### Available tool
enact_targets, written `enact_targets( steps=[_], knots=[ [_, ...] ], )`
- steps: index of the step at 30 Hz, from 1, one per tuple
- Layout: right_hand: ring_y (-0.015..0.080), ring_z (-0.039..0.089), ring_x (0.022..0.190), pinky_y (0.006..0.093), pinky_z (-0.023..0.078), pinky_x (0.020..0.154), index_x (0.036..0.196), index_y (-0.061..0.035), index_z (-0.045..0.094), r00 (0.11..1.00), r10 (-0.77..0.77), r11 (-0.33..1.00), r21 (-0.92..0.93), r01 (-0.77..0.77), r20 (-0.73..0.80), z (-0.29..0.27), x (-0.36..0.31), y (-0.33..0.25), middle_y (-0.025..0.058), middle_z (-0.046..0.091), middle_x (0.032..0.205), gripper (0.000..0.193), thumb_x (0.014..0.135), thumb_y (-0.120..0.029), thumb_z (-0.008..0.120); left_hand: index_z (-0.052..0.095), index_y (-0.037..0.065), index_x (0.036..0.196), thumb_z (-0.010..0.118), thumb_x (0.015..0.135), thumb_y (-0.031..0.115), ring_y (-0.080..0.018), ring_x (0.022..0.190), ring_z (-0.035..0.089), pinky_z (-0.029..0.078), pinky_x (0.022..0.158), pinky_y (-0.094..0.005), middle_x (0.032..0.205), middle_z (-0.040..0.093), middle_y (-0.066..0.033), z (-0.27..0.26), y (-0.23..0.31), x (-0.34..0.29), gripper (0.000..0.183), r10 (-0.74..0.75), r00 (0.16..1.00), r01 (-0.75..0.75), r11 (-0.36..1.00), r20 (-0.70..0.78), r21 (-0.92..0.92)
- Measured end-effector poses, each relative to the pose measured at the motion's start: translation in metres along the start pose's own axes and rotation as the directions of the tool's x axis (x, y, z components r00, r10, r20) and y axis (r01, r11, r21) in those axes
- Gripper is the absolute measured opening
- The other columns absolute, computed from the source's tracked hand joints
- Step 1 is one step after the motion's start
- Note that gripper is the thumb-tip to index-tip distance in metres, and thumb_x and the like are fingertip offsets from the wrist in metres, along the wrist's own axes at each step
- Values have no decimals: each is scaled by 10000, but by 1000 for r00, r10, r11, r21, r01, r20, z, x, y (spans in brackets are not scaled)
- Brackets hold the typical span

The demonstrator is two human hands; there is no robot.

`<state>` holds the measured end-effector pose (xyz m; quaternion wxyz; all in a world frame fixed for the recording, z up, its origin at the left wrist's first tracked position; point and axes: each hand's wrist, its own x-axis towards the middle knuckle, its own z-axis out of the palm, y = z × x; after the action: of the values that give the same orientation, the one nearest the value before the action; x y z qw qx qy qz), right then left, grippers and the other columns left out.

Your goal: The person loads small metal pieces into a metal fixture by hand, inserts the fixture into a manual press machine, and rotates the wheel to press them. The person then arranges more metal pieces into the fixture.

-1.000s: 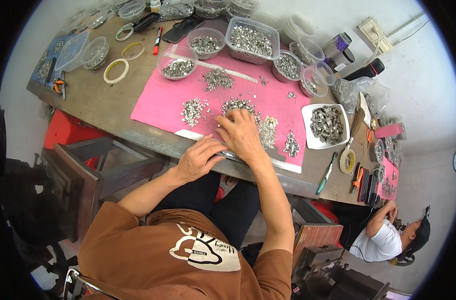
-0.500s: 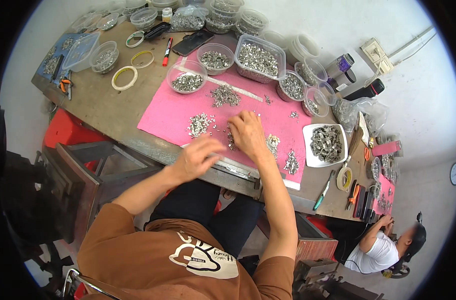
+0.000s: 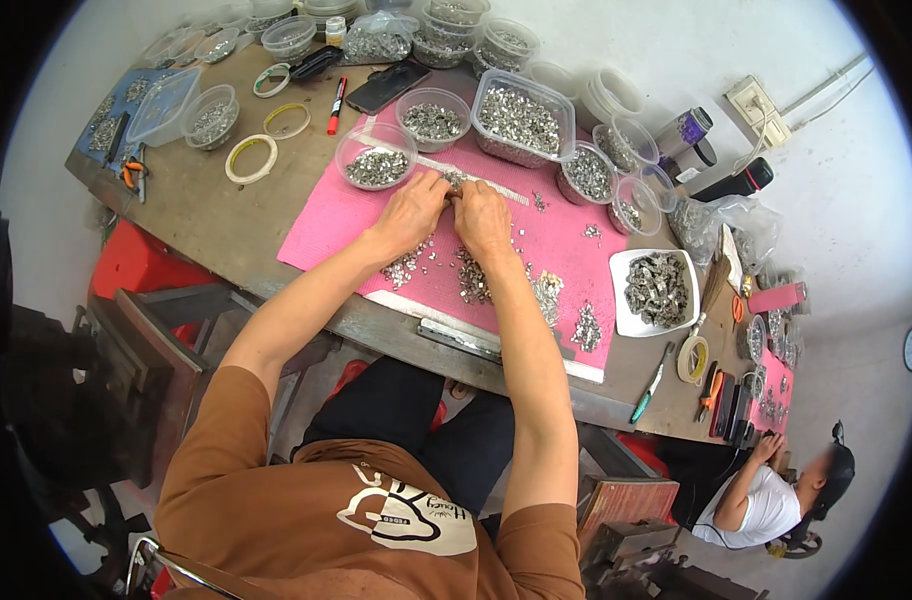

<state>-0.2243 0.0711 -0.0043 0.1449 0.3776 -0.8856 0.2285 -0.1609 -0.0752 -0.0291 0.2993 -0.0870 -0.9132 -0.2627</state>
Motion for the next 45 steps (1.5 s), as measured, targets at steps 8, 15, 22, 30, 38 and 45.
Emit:
enact_targets(
  steps=[8,15,22,30,38,45],
  knots=[
    [372,692,798,456,538,723,894,-18,681,991,133,969,214,-126,-22,-39,-15,0,171,713,872,106,859,-110,718,656,-7,936,643,861,7,-375,941,630,523,828,-461,951,625,-172,6,-12,9,77,3,1000,-2,994,7,-112],
    [232,680,670,369,525,634,911,27,695,938,236,916,265,-302,254,-115,-97,-18,166,702,765,154,857,-109,745,658,2,955,665,896,31,-331,829,637,519,744,-410,894,615,-142,-39,41,-22,67,81,990,-29,917,114,-398],
    [358,646,779,457,498,708,822,-26,665,983,117,990,64,-127,144,-101,-151,-20,141,658,822,115,841,-113,740,671,2,1001,664,896,20,-310,878,647,527,805,-405,922,651,-131,-31,75,-62,107,188,958,-77,895,216,-439],
    [326,631,760,425,496,697,979,-54,738,976,185,935,287,-210,112,-108,-161,-14,139,629,816,108,873,-59,719,702,22,980,699,891,67,-275,858,639,505,788,-389,903,672,-96,-59,69,-69,100,74,975,11,927,212,-376],
    [313,628,779,421,497,705,974,-76,747,981,116,937,310,-159,153,-110,-163,-14,129,620,835,112,863,-68,734,713,73,928,732,874,166,-238,901,596,416,863,-398,896,636,-52,-62,70,-75,108,50,943,20,979,330,-204],
    [344,622,789,447,488,704,903,-22,682,989,76,953,284,-109,125,-104,-158,-10,142,620,836,83,848,-54,735,709,93,896,714,872,177,-243,933,581,363,903,-415,887,617,-50,-65,70,-78,87,38,951,21,982,308,-188]
  ],
)
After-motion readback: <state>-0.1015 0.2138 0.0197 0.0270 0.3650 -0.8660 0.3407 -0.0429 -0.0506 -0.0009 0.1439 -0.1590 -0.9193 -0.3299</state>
